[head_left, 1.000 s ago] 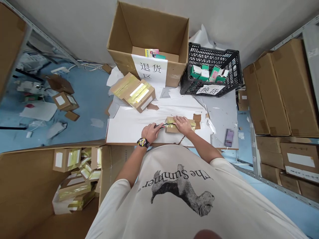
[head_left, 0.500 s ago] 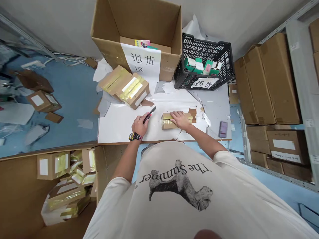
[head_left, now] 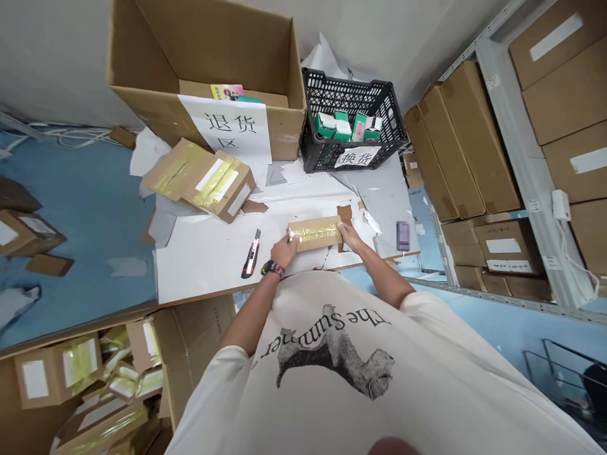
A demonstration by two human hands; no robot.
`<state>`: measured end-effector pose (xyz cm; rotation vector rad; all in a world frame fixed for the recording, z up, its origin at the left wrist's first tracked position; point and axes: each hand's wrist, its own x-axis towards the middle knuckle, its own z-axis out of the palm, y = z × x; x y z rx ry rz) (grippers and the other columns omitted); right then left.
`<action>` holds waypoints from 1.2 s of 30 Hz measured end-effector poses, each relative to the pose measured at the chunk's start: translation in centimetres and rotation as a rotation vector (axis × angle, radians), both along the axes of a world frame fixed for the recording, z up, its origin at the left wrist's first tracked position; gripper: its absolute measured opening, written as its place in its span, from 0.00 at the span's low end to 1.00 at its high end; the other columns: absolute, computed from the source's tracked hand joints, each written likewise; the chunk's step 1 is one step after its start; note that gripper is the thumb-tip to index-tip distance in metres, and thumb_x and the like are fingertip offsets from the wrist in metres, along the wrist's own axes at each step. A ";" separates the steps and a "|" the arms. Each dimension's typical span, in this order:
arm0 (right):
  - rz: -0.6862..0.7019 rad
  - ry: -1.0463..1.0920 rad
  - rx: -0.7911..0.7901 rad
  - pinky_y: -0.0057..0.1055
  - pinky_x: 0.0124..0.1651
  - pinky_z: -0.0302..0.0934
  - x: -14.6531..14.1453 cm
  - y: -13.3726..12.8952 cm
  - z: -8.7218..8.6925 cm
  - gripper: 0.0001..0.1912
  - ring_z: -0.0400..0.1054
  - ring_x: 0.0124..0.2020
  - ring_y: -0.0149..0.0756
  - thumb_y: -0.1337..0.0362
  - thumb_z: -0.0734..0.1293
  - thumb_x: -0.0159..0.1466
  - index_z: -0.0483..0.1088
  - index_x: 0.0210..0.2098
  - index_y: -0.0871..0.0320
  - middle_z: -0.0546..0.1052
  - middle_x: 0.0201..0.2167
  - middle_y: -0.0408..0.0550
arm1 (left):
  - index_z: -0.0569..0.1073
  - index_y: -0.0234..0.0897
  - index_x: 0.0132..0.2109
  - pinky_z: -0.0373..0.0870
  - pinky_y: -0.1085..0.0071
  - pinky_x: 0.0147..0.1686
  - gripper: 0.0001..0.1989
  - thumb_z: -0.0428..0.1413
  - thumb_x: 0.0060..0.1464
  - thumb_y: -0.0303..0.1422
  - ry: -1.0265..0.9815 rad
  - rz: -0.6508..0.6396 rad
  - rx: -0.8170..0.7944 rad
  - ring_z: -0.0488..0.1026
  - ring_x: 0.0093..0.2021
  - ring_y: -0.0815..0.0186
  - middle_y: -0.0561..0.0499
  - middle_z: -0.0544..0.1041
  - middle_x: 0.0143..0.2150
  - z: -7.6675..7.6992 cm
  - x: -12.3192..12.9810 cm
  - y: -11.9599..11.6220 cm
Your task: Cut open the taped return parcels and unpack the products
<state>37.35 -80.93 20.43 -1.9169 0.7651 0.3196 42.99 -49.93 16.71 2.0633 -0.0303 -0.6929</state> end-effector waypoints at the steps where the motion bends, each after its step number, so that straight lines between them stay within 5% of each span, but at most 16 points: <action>1: -0.013 -0.048 0.016 0.53 0.73 0.67 -0.1 0.0 0.2 0.35 0.77 0.65 0.53 0.36 0.65 0.71 0.80 0.61 0.56 0.86 0.59 0.57 | 0.82 0.37 0.67 0.75 0.49 0.58 0.32 0.57 0.70 0.55 -0.013 -0.018 0.009 0.83 0.59 0.36 0.33 0.88 0.53 0.4 0.0 -0.6; 5: -0.058 -0.268 0.134 0.50 0.71 0.69 -1.8 -0.8 1.5 0.34 0.74 0.70 0.50 0.45 0.68 0.66 0.74 0.68 0.51 0.80 0.71 0.55 | 0.69 0.40 0.79 0.74 0.49 0.69 0.35 0.56 0.67 0.39 -0.154 0.028 -0.236 0.78 0.70 0.46 0.38 0.82 0.68 0.7 -1.2 0.4; 8: -0.112 -0.224 0.181 0.51 0.68 0.71 -4.0 -0.5 1.3 0.27 0.76 0.68 0.51 0.44 0.65 0.69 0.78 0.60 0.50 0.82 0.68 0.55 | 0.70 0.41 0.75 0.70 0.50 0.74 0.33 0.52 0.64 0.32 -0.127 0.104 -0.343 0.73 0.76 0.53 0.41 0.78 0.73 0.0 -2.3 2.4; 13: -0.182 0.015 0.120 0.48 0.58 0.76 -5.9 3.4 -1.7 0.40 0.81 0.58 0.51 0.30 0.53 0.73 0.79 0.57 0.52 0.85 0.60 0.58 | 0.74 0.42 0.65 0.71 0.50 0.72 0.20 0.48 0.72 0.36 -0.088 0.113 -0.172 0.77 0.71 0.52 0.40 0.82 0.66 -0.9 -3.0 4.6; 18: -0.148 -0.059 -0.107 0.48 0.62 0.74 -4.9 4.8 -2.3 0.46 0.78 0.58 0.53 0.26 0.49 0.74 0.79 0.58 0.55 0.85 0.56 0.58 | 0.69 0.35 0.73 0.66 0.40 0.72 0.32 0.59 0.65 0.39 -0.293 0.210 0.288 0.63 0.79 0.37 0.26 0.68 0.76 -2.2 -2.6 10.0; 21: -0.123 -0.196 -0.287 0.50 0.69 0.70 -3.8 4.2 -0.6 0.37 0.75 0.64 0.54 0.37 0.53 0.78 0.77 0.63 0.56 0.82 0.62 0.61 | 0.76 0.37 0.63 0.73 0.41 0.61 0.27 0.64 0.61 0.45 -0.090 0.191 0.462 0.76 0.65 0.34 0.27 0.78 0.62 -3.5 -2.4 13.6; 25: -0.019 -0.343 -0.451 0.50 0.72 0.68 -2.5 5.5 2.1 0.28 0.72 0.67 0.54 0.49 0.55 0.79 0.77 0.63 0.56 0.80 0.62 0.63 | 0.75 0.43 0.41 0.76 0.54 0.48 0.16 0.61 0.63 0.51 0.088 0.222 0.376 0.81 0.46 0.46 0.40 0.81 0.38 -3.9 -2.7 14.2; 29: 0.164 -0.303 -0.110 0.47 0.67 0.72 -1.7 9.6 3.9 0.24 0.78 0.59 0.51 0.45 0.60 0.78 0.80 0.58 0.52 0.84 0.54 0.56 | 0.79 0.39 0.47 0.77 0.63 0.42 0.27 0.54 0.67 0.59 0.016 0.406 -0.052 0.80 0.41 0.55 0.44 0.83 0.38 -1.2 -4.0 10.1; 33: 0.312 -0.105 0.458 0.46 0.57 0.77 -1.6 12.5 4.7 0.35 0.82 0.52 0.48 0.37 0.72 0.70 0.72 0.68 0.49 0.85 0.53 0.51 | 0.86 0.37 0.54 0.79 0.65 0.39 0.33 0.55 0.68 0.62 -0.068 0.221 -0.306 0.81 0.38 0.58 0.47 0.86 0.39 2.6 -4.7 6.4; 36: 0.228 -0.098 0.608 0.45 0.49 0.80 -1.7 12.7 5.2 0.34 0.82 0.48 0.48 0.35 0.73 0.67 0.72 0.61 0.50 0.84 0.52 0.50 | 0.86 0.39 0.59 0.78 0.67 0.34 0.30 0.58 0.69 0.57 -0.097 0.219 -0.313 0.81 0.33 0.62 0.48 0.86 0.39 4.1 -3.8 4.9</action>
